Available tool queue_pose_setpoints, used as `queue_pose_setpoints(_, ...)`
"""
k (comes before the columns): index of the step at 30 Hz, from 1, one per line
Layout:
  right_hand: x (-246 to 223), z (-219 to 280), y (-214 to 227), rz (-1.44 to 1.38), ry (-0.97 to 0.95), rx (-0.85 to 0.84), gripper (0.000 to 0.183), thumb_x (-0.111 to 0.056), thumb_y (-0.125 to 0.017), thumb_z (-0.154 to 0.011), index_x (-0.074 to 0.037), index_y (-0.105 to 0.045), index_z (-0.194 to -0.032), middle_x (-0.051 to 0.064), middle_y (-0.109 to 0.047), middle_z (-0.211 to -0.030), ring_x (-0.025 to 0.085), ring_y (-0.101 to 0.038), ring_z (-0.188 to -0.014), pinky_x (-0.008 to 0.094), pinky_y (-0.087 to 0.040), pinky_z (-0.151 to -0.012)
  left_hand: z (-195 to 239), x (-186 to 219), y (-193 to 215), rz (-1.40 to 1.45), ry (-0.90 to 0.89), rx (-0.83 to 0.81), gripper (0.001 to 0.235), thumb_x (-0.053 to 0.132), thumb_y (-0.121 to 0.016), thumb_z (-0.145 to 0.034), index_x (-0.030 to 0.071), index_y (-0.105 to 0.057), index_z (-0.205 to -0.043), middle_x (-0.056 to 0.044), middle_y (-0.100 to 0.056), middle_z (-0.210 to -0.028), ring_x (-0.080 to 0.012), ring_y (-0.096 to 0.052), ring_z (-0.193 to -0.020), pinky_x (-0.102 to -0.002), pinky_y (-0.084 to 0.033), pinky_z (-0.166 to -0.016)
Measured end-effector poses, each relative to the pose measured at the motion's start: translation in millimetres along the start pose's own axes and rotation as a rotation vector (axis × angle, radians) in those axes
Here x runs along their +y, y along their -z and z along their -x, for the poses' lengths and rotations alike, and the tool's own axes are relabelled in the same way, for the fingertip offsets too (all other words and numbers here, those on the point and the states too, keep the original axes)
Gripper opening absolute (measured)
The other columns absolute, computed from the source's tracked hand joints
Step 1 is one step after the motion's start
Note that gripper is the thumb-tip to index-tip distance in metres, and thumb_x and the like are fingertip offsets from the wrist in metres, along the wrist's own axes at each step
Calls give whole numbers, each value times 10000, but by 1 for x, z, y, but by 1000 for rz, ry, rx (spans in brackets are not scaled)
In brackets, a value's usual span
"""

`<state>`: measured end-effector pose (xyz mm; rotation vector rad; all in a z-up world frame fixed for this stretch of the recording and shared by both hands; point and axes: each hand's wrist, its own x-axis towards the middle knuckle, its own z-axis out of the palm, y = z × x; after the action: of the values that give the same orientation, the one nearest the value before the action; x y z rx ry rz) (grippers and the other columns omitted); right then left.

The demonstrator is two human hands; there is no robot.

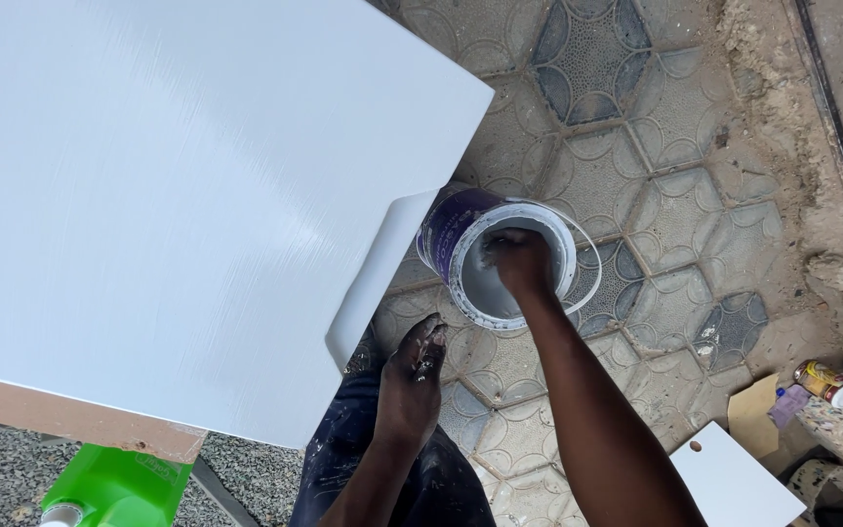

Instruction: The person applies white paint to a rectangular wooden board using a sponge, repeatedly dipping the sponge into a bucket of paint. The person also pours liquid from a green container into the paint bucket and stirs the mixture with a stick.

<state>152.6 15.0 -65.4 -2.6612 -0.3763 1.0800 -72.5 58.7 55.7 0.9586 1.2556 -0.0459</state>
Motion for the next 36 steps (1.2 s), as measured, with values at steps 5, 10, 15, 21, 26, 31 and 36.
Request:
queue_pose_setpoints(5, -4, 25, 36, -753, -506, -146, 182, -93, -553, -770, -107, -711, -860, 19, -571, -667, 109, -390, -524, 257, -374, -503, -11, -14, -11, 142, -59, -37, 529, 408, -540, -964, 138, -613, -1413, -77, -657, -1456, -188, -578, -1397, -302, -400, -1172)
queue_pose_setpoints(10, 16, 27, 35, -799, -423, -329, 305, -113, -632, -752, -74, -711, -1044, 98, -615, -672, 192, -593, -533, 251, -393, -502, -13, 5, -19, 421, 19, -81, 505, 268, -481, -1053, 9, -507, -1485, -303, -591, -1433, -415, -518, -1397, -507, -412, -1176)
queue_pose_setpoints(15, 5, 25, 28, -733, -361, -396, 262, -93, -639, -741, -83, -689, -998, 105, -616, -691, 208, -587, -557, 257, -369, -499, -12, 7, -19, 454, 57, -76, 509, 275, -472, -1068, 9, -480, -1502, -293, -582, -1451, -393, -522, -1406, -498, -414, -1171)
queue_pose_setpoints(21, -7, 22, 32, -694, -456, -466, 204, -166, -593, -670, -87, -672, -841, 64, -513, -565, 166, -476, -423, 261, -335, -427, -16, -2, -19, 469, 62, -95, 528, 309, -478, -1070, 34, -461, -1520, -271, -585, -1456, -384, -518, -1412, -477, -417, -1175)
queue_pose_setpoints(26, -4, 25, 7, 62, 23, -27, 318, -218, -628, -900, -205, -761, -1188, 74, -767, -1033, 299, -721, -1048, 399, -571, -858, -10, -1, -14, 435, 77, -69, 540, 325, -495, -1059, 34, -475, -1513, -273, -588, -1453, -379, -542, -1395, -483, -430, -1163)
queue_pose_setpoints(31, 17, -14, -17, 437, 224, 42, 168, -218, -621, -974, -198, -764, -1060, 100, -735, -958, 305, -714, -997, 412, -550, -892, -11, -13, -8, 394, 88, -42, 538, 349, -531, -1046, 43, -513, -1488, -247, -629, -1414, -353, -589, -1356, -458, -467, -1131)
queue_pose_setpoints(36, 31, -41, -33, 482, 208, 19, 196, -182, -605, -967, -161, -790, -1027, 163, -723, -947, 366, -712, -1002, 464, -577, -879, -11, -20, -1, 381, 70, -28, 540, 365, -539, -1041, 41, -535, -1472, -245, -647, -1392, -352, -607, -1336, -459, -481, -1109)
